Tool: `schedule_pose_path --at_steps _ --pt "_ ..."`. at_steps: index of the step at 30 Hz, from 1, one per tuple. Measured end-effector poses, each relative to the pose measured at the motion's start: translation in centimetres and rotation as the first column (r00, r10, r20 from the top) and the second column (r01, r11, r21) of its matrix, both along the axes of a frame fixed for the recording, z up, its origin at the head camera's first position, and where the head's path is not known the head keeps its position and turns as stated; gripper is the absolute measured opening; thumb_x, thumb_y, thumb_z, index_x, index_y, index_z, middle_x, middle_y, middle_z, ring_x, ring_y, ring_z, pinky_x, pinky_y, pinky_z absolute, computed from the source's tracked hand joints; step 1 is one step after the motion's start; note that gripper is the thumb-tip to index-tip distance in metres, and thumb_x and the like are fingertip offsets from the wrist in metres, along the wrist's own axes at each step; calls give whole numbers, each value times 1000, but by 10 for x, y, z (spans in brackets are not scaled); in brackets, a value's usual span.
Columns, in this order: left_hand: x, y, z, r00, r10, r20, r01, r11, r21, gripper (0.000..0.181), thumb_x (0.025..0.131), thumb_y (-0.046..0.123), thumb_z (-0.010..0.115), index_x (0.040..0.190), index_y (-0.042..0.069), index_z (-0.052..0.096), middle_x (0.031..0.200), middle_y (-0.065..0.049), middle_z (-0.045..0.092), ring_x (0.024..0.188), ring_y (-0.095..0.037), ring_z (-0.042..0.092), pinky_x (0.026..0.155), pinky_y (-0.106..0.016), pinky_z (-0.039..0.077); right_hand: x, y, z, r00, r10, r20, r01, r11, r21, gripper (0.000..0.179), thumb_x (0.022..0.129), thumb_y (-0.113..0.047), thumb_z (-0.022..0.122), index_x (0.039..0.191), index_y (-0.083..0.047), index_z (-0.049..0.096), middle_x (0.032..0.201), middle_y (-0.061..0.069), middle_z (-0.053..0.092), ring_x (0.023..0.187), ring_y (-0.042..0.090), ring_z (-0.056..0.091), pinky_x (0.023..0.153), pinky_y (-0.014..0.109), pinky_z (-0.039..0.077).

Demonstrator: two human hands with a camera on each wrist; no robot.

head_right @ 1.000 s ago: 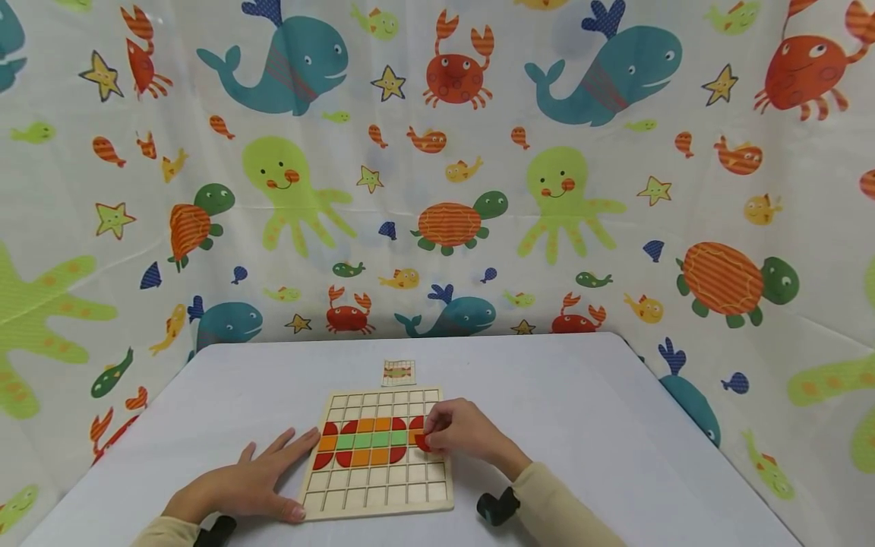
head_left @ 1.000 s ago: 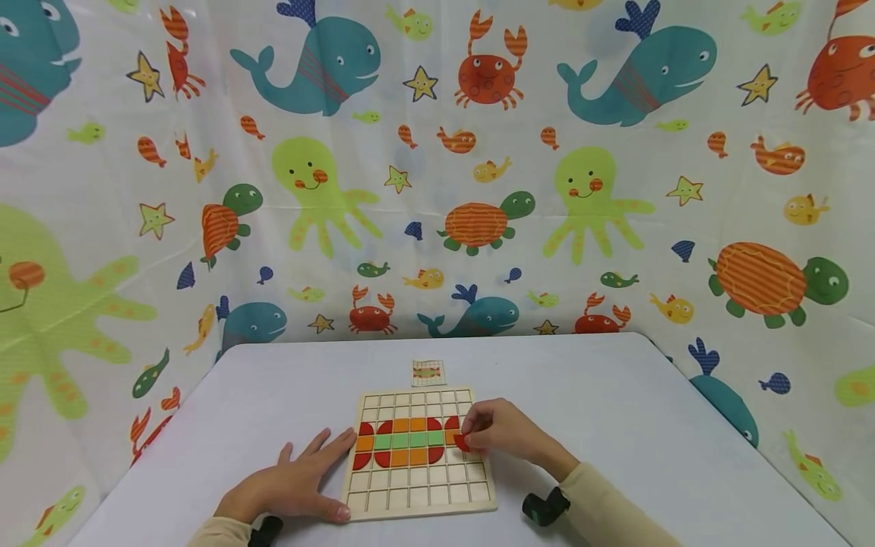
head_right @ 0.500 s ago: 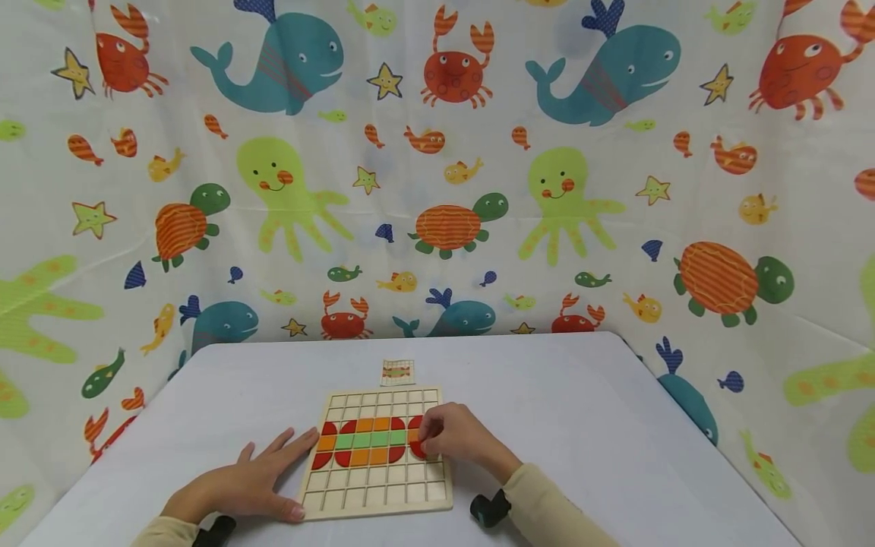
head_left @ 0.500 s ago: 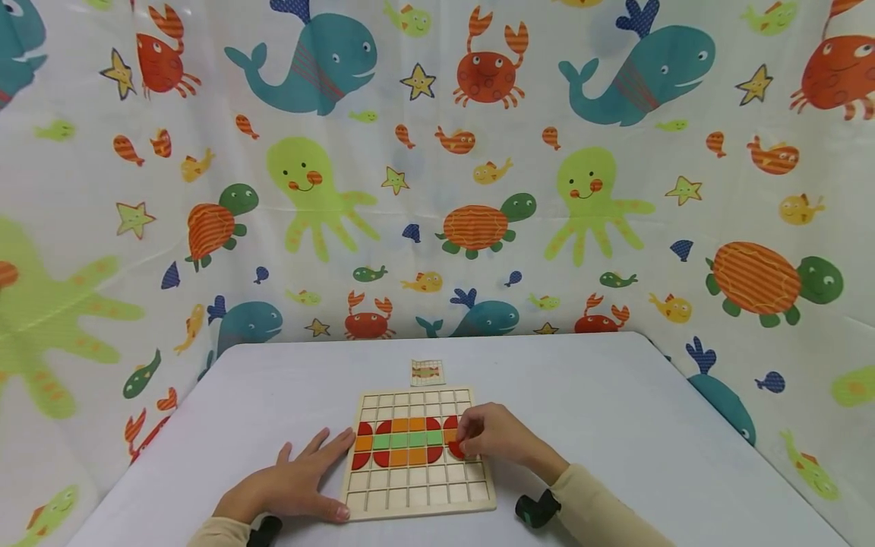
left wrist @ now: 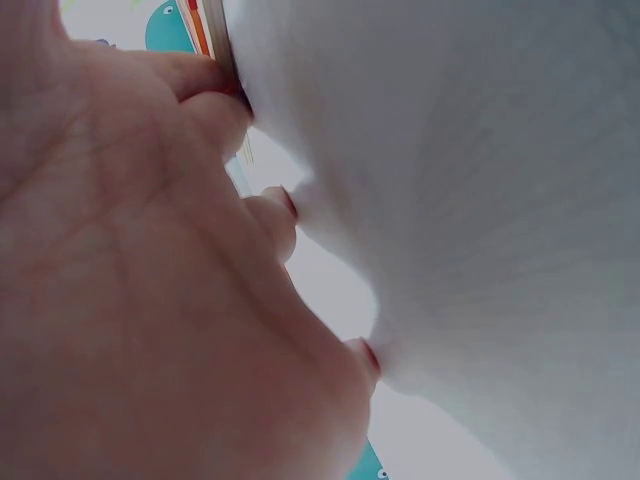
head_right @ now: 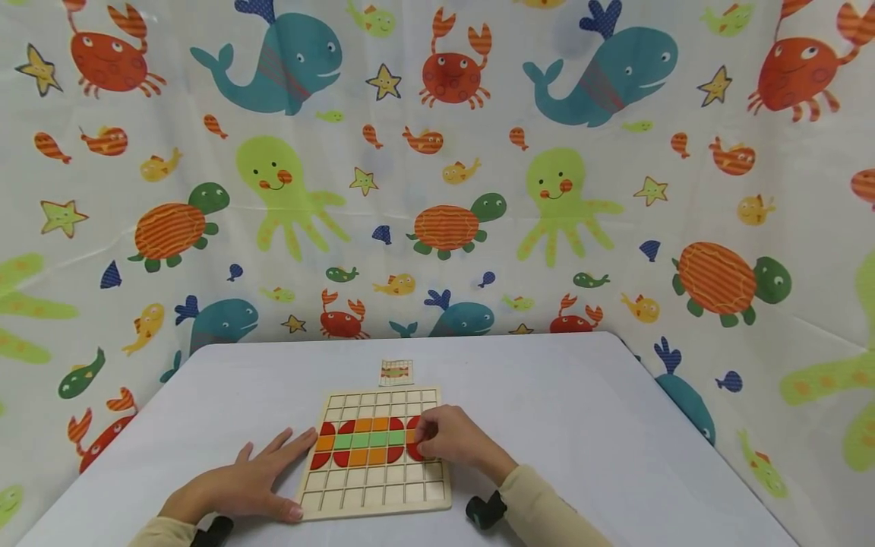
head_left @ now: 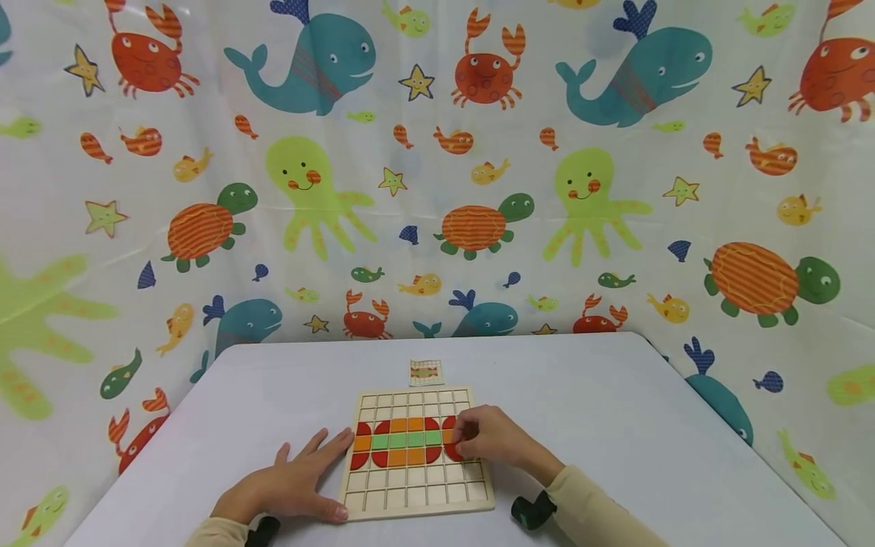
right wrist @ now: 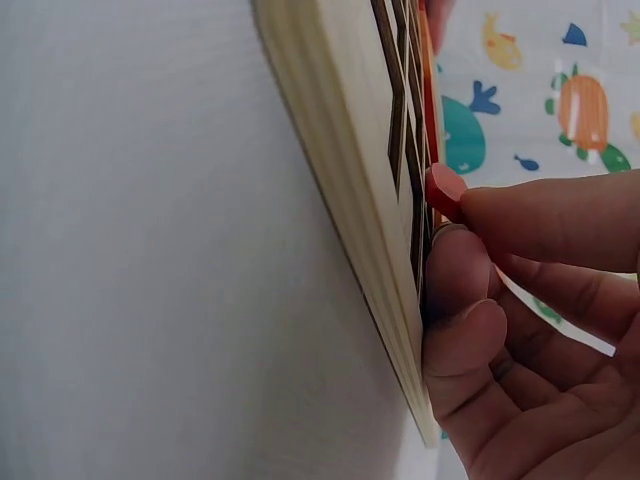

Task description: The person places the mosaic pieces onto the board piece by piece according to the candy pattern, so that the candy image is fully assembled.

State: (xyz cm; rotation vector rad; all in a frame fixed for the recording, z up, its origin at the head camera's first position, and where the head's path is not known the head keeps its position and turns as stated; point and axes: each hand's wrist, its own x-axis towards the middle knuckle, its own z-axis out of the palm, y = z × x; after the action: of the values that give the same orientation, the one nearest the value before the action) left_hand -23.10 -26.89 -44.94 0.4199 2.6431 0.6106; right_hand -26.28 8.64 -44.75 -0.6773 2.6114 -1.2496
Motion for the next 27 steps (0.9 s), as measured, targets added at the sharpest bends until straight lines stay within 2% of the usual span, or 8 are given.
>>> schedule_pose_path --at_steps 14,23,27 --pt "30 17 4 997 71 25 -72 997 30 121 72 54 95 169 16 34 173 -17 30 160 -50 8 114 -83 -10 16 11 3 998 67 -1 -67 997 47 12 92 0 78 90 -10 71 81 -4 64 77 15 58 69 24 52" --pt "51 31 5 995 93 19 -94 995 35 120 74 52 95 169 14 33 173 -17 29 160 -52 6 113 -84 -11 27 23 4 989 140 -56 -135 987 83 11 95 -8 80 89 -12 72 76 -6 61 73 11 55 64 23 48" --pt "60 37 4 993 111 25 -112 993 41 121 72 54 96 169 14 34 173 -16 30 160 -50 7 113 -84 -10 33 29 4 988 149 -48 -144 986 89 12 96 -12 81 89 -13 71 76 -6 60 73 10 54 63 23 48"
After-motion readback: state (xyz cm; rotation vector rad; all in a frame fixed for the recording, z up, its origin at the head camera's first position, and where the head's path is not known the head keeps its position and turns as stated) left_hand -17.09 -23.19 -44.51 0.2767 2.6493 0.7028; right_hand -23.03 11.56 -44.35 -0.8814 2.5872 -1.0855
